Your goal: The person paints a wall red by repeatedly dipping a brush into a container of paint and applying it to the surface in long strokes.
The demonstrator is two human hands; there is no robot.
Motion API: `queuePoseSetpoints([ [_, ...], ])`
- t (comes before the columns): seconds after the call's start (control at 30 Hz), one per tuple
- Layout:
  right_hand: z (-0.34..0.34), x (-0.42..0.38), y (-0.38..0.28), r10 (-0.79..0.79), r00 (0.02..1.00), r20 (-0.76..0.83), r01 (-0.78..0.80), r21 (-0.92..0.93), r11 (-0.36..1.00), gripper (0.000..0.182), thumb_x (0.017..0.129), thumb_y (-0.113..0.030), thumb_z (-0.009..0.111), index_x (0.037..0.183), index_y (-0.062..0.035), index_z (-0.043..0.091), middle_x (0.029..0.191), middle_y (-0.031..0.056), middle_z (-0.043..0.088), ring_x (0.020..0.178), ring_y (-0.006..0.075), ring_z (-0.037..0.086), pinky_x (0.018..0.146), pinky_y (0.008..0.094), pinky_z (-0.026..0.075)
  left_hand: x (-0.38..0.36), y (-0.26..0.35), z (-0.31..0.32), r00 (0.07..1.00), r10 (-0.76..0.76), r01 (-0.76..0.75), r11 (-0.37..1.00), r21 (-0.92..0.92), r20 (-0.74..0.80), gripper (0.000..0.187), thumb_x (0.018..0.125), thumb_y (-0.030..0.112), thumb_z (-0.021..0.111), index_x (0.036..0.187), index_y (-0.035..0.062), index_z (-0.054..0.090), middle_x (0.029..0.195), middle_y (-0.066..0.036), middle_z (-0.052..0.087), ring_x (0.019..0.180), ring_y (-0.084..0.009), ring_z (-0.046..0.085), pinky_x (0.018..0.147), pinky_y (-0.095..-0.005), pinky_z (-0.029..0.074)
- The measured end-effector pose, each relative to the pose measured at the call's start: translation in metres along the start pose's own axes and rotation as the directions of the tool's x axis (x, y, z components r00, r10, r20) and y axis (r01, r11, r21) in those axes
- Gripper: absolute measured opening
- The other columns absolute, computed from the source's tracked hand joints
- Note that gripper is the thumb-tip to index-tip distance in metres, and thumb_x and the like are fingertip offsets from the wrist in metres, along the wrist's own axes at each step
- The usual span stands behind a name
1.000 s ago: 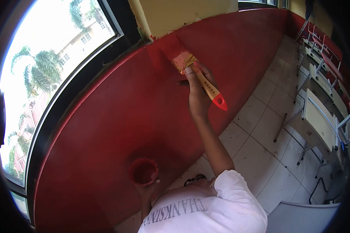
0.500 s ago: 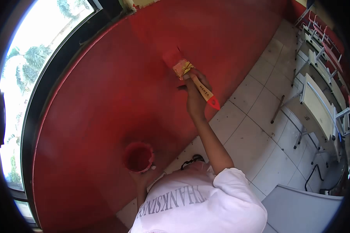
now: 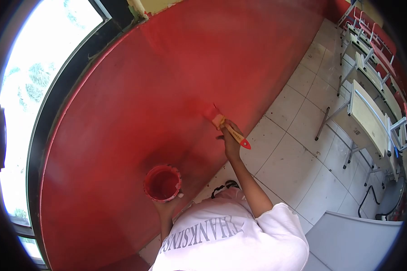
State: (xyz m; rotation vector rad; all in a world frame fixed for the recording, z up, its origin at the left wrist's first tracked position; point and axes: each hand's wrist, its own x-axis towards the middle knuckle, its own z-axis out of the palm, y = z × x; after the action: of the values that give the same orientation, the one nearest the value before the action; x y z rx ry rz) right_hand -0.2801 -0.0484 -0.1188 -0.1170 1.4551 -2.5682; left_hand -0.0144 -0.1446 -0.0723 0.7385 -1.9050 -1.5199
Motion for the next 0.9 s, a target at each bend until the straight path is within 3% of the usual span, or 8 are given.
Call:
queuePoseSetpoints([
  [0.13, -0.025, -0.016, -0.007, 0.022, 0.999, -0.040, -0.026, -0.110, 0.994, 0.032, 0.082, -0.011, 0.058, 0.109, 0.0048, 0.051, 0.097, 0.0106, 0.056, 0.081, 0.0158, 0.058, 0.056, 0.0275, 0.053, 0.000, 0.007, 0.006, 0.993, 0.114, -0.115, 0.993, -0.016, -0.039, 0.091, 0.048, 0.020, 0.088, 0.123, 0.0043, 0.038, 0.116, -0.010, 0.052, 0.104, -0.0217, 0.053, 0.086, -0.0360, 0.046],
  [0.2, -0.011, -0.014, -0.033, -0.040, 0.999, -0.011, 0.039, -0.030, 0.999, 0.031, 0.082, -0.011, 0.059, 0.107, 0.0037, 0.051, 0.095, 0.0097, 0.056, 0.080, 0.0152, 0.058, 0.056, 0.0272, 0.052, 0.006, 0.029, 0.017, 0.958, 0.263, -0.270, 0.962, -0.048, -0.113, 0.083, 0.051, 0.021, 0.088, 0.119, 0.0034, 0.044, 0.106, -0.009, 0.059, 0.095, -0.0199, 0.059, 0.078, -0.0328, 0.051],
  [0.4, 0.065, 0.006, -0.147, -0.374, 0.927, 0.023, 0.361, 0.210, 0.909, 0.026, 0.082, -0.010, 0.063, 0.103, 0.0023, 0.055, 0.089, 0.0076, 0.058, 0.078, 0.0128, 0.059, 0.057, 0.0267, 0.053, 0.001, 0.021, 0.014, 0.966, 0.245, -0.244, 0.970, 0.017, -0.085, 0.090, 0.050, 0.031, 0.088, 0.123, 0.0048, 0.042, 0.114, -0.010, 0.056, 0.103, -0.0216, 0.056, 0.082, -0.0341, 0.050],
  [0.5, 0.103, 0.014, -0.189, -0.498, 0.860, 0.107, 0.458, 0.266, 0.848, 0.027, 0.084, -0.012, 0.058, 0.108, -0.0040, 0.049, 0.095, 0.0074, 0.056, 0.083, 0.0151, 0.058, 0.057, 0.0279, 0.051, 0.000, 0.016, 0.013, 0.997, 0.068, -0.074, 0.974, -0.215, -0.033, 0.090, 0.049, 0.027, 0.088, 0.123, 0.0045, 0.041, 0.115, -0.011, 0.054, 0.104, -0.0218, 0.055, 0.082, -0.0344, 0.050],
  [0.6, 0.125, 0.018, -0.203, -0.520, 0.847, 0.105, 0.468, 0.317, 0.825, 0.028, 0.084, -0.013, 0.058, 0.109, -0.0048, 0.049, 0.098, 0.0087, 0.057, 0.086, 0.0170, 0.059, 0.057, 0.0287, 0.051, 0.000, 0.042, 0.016, 0.986, 0.163, -0.164, 0.971, -0.172, -0.023, 0.086, 0.050, 0.012, 0.086, 0.123, 0.0049, 0.040, 0.118, -0.010, 0.051, 0.109, -0.0227, 0.051, 0.091, -0.0386, 0.044],
  [0.7, 0.138, 0.015, -0.208, -0.516, 0.852, 0.090, 0.469, 0.310, 0.827, 0.029, 0.084, -0.014, 0.058, 0.110, -0.0051, 0.049, 0.100, 0.0091, 0.057, 0.088, 0.0183, 0.060, 0.057, 0.0287, 0.051, -0.005, 0.043, 0.011, 0.999, 0.033, -0.034, 0.983, -0.181, -0.013, 0.085, 0.051, 0.010, 0.085, 0.123, 0.0043, 0.040, 0.118, -0.011, 0.052, 0.108, -0.0228, 0.052, 0.091, -0.0381, 0.044],
  [0.8, 0.143, 0.014, -0.207, -0.507, 0.855, 0.112, 0.447, 0.338, 0.828, 0.029, 0.084, -0.014, 0.058, 0.110, -0.0051, 0.048, 0.100, 0.0087, 0.057, 0.087, 0.0182, 0.060, 0.057, 0.0290, 0.051, -0.006, 0.034, 0.008, 0.996, 0.072, -0.080, 0.978, -0.195, -0.049, 0.083, 0.053, 0.008, 0.084, 0.123, 0.0034, 0.039, 0.117, -0.011, 0.053, 0.107, -0.0229, 0.053, 0.091, -0.0379, 0.044],
  [0.9, 0.149, 0.016, -0.201, -0.493, 0.864, 0.102, 0.433, 0.351, 0.831, 0.030, 0.084, -0.015, 0.058, 0.111, -0.0049, 0.048, 0.099, 0.0086, 0.057, 0.086, 0.0180, 0.060, 0.057, 0.0292, 0.051, -0.006, 0.034, 0.009, 0.986, 0.113, -0.125, 0.988, -0.093, -0.120, 0.085, 0.049, 0.018, 0.088, 0.120, 0.0030, 0.043, 0.105, -0.009, 0.059, 0.087, -0.0179, 0.061, 0.074, -0.0304, 0.053],
])
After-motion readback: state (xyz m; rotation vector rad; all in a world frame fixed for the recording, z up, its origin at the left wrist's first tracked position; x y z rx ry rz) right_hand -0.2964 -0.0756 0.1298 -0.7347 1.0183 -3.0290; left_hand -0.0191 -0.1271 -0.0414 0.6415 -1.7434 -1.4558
